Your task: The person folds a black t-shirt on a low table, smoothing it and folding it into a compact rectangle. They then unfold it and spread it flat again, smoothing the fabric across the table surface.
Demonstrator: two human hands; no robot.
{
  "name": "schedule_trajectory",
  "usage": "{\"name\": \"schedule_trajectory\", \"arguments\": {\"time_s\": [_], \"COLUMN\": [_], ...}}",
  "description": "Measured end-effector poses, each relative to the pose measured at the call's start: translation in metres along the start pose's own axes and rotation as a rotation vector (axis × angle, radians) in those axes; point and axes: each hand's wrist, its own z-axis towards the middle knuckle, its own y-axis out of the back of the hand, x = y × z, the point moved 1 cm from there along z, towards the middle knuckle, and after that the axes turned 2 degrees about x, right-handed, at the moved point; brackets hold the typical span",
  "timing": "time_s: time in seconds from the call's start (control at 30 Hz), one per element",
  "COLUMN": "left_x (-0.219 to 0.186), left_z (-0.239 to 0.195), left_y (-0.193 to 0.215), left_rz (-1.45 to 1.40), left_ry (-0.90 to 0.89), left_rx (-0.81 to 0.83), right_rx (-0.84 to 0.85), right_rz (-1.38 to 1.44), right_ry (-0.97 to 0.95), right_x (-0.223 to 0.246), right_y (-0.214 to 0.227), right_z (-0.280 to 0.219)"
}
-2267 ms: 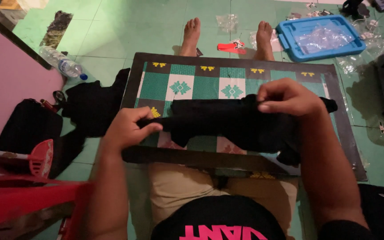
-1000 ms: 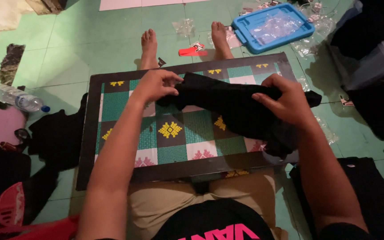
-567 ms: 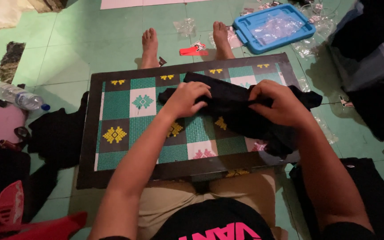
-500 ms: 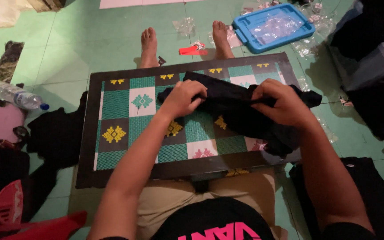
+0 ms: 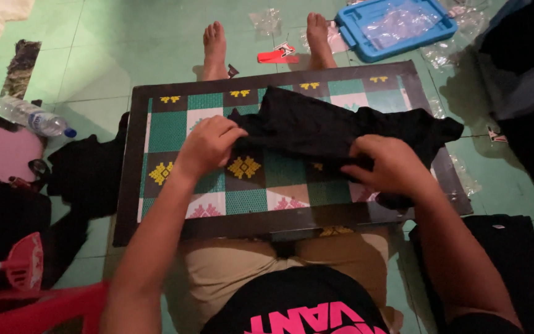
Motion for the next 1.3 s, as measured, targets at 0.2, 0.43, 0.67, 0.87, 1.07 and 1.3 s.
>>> {"name": "schedule_trajectory", "arguments": {"time_s": [0.2, 0.43, 0.67, 0.87, 1.07, 1.3], "left_x": [-0.015, -0.017, 0.054, 0.098, 0.077, 0.105], "left_z": [-0.031, -0.001, -0.004, 0.018, 0.071, -0.023], "left_y": [-0.003, 0.014, 0.000, -0.024, 0.025, -0.010], "left_rz": [-0.257, -1.117, -0.283, -0.216, -0.349, -0.323], "left_ry": [0.755, 1.183, 0.378, 0.214, 0.356, 0.671], "left_rx": [-0.094, -0.390, -0.183, -0.168, -0.272, 0.085], "right_rx": [0.185, 0.282, 0.218, -0.129, -0.688, -0.091], "right_rz": [-0.108, -0.175, -0.266, -0.461, -0.529, -0.202], "right_ry": [0.020, 0.112, 0.056, -0.182, -0.192, 0.231], "right_x": [0.035, 0.047, 0.044, 0.027, 0.050, 0.107], "right_y": [-0.019, -0.051, -0.058, -0.051, -0.027, -0.129], "right_z": [0.001, 0.013, 0.031, 0.047, 0.038, 0.042]}}
